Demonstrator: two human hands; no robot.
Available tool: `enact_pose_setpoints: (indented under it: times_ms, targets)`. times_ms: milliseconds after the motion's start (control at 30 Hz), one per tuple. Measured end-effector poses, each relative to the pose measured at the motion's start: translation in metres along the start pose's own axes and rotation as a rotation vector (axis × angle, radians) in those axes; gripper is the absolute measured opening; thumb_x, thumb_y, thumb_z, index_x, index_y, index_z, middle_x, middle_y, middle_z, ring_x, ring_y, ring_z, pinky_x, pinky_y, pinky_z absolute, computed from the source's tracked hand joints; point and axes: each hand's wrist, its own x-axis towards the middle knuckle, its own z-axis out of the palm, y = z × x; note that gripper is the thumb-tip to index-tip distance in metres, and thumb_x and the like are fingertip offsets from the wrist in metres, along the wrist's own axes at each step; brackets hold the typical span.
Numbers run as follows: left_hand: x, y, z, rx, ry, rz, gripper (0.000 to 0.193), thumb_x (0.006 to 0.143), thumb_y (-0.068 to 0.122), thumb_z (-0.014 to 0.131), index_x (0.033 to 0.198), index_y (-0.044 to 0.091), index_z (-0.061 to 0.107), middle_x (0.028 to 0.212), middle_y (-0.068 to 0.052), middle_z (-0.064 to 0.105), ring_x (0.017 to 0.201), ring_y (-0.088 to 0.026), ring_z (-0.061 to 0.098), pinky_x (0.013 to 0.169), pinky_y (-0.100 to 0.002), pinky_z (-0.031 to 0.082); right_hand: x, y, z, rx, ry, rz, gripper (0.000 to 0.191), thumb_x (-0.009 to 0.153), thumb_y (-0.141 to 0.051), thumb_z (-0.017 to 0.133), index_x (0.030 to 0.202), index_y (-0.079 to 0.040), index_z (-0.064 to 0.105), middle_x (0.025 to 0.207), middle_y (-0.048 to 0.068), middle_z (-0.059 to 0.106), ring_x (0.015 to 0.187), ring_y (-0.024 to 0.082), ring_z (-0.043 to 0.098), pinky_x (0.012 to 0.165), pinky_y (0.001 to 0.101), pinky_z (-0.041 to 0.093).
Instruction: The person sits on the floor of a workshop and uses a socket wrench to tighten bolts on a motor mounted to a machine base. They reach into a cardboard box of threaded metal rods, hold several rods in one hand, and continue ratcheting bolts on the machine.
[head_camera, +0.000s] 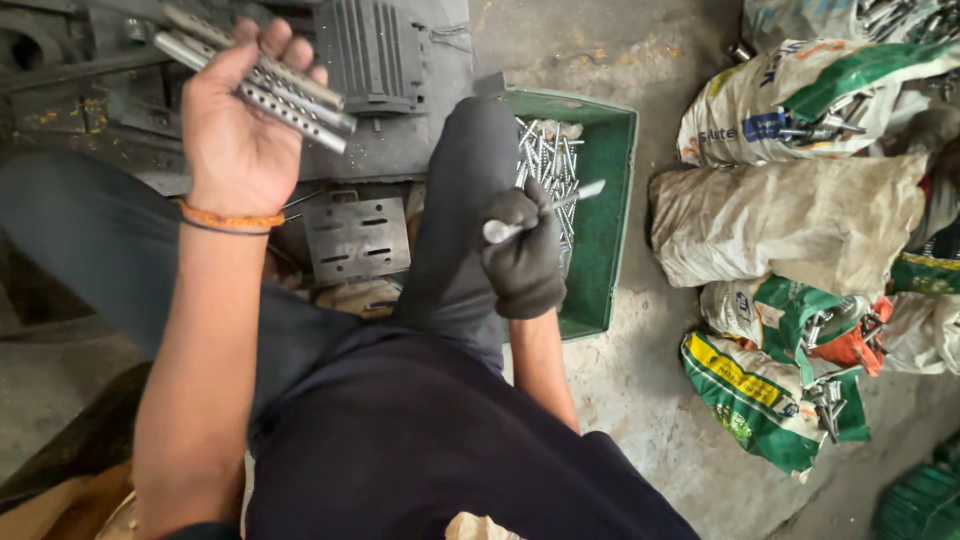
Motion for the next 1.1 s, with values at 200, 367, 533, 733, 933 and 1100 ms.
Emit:
enact_pose_setpoints:
  times_ms: [200, 367, 533, 733, 933, 1100]
  targets:
    - [0.005, 0.006, 0.020, 0.046, -0.192, 0.101, 0.014, 0.115, 0.020, 0.059, 0.119, 0.007, 0.061, 0.125, -0.011, 0.071, 0.113, -0.026, 0.073, 0.098, -0.046, 0.057, -0.050, 0.013, 0.004, -1.328, -0.121, -0.323, 0.039, 0.117, -0.037, 0.046, 0.087, -0.013, 0.047, 0.070, -0.003, 0.042, 0.059, 0.008, 0.041, 0.058, 0.0236, 0.037]
    - [0.016, 0.011, 0.024, 0.067, -0.155, 0.101, 0.019, 0.112, 0.019, 0.058, 0.122, 0.003, 0.063, 0.122, -0.012, 0.072, 0.111, -0.028, 0.074, 0.097, -0.044, 0.060, -0.056, 0.027, 0.006, -1.397, 0.058, -0.079, 0.028, 0.097, -0.029, 0.054, 0.121, -0.014, 0.058, 0.076, -0.002, 0.058, 0.049, 0.008, 0.045, 0.039, 0.0248, 0.036]
    - [0.014, 0.011, 0.037, 0.095, -0.217, 0.117, 0.022, 0.113, 0.019, 0.058, 0.123, 0.000, 0.062, 0.121, -0.012, 0.071, 0.115, -0.028, 0.074, 0.096, -0.043, 0.061, -0.044, 0.017, 0.002, -1.697, -0.074, -0.136, 0.024, 0.108, -0.030, 0.056, 0.119, -0.010, 0.063, 0.078, -0.005, 0.051, 0.063, 0.005, 0.046, 0.053, 0.0234, 0.040]
    - [0.006, -0.007, 0.052, 0.331, -0.147, 0.293, 0.019, 0.112, 0.016, 0.067, 0.112, -0.003, 0.064, 0.108, -0.015, 0.073, 0.103, -0.030, 0.078, 0.090, -0.047, 0.066, -0.037, -0.009, 0.000, -1.935, -0.146, -0.275, 0.022, 0.111, -0.024, 0.063, 0.124, -0.008, 0.064, 0.088, -0.004, 0.057, 0.076, 0.005, 0.051, 0.064, 0.0242, 0.045]
    - [-0.002, -0.045, 0.070, 0.373, -0.174, 0.257, 0.023, 0.092, 0.015, 0.075, 0.108, 0.002, 0.066, 0.104, -0.015, 0.076, 0.090, -0.025, 0.081, 0.069, -0.039, 0.067, -0.035, -0.010, 0.034, -1.904, 0.112, -0.099, 0.030, 0.100, -0.023, 0.069, 0.127, -0.009, 0.064, 0.066, -0.005, 0.050, 0.050, 0.005, 0.042, 0.044, 0.0235, 0.033]
    - [0.003, -0.090, 0.075, 0.752, -0.290, 0.250, 0.027, 0.099, 0.021, 0.074, 0.114, -0.002, 0.069, 0.101, -0.014, 0.073, 0.085, -0.019, 0.079, 0.075, -0.035, 0.067, 0.009, 0.013, 0.058, -1.763, -0.026, -0.095, 0.031, 0.101, -0.019, 0.065, 0.128, -0.005, 0.056, 0.068, -0.004, 0.053, 0.049, 0.006, 0.047, 0.043, 0.0237, 0.037]
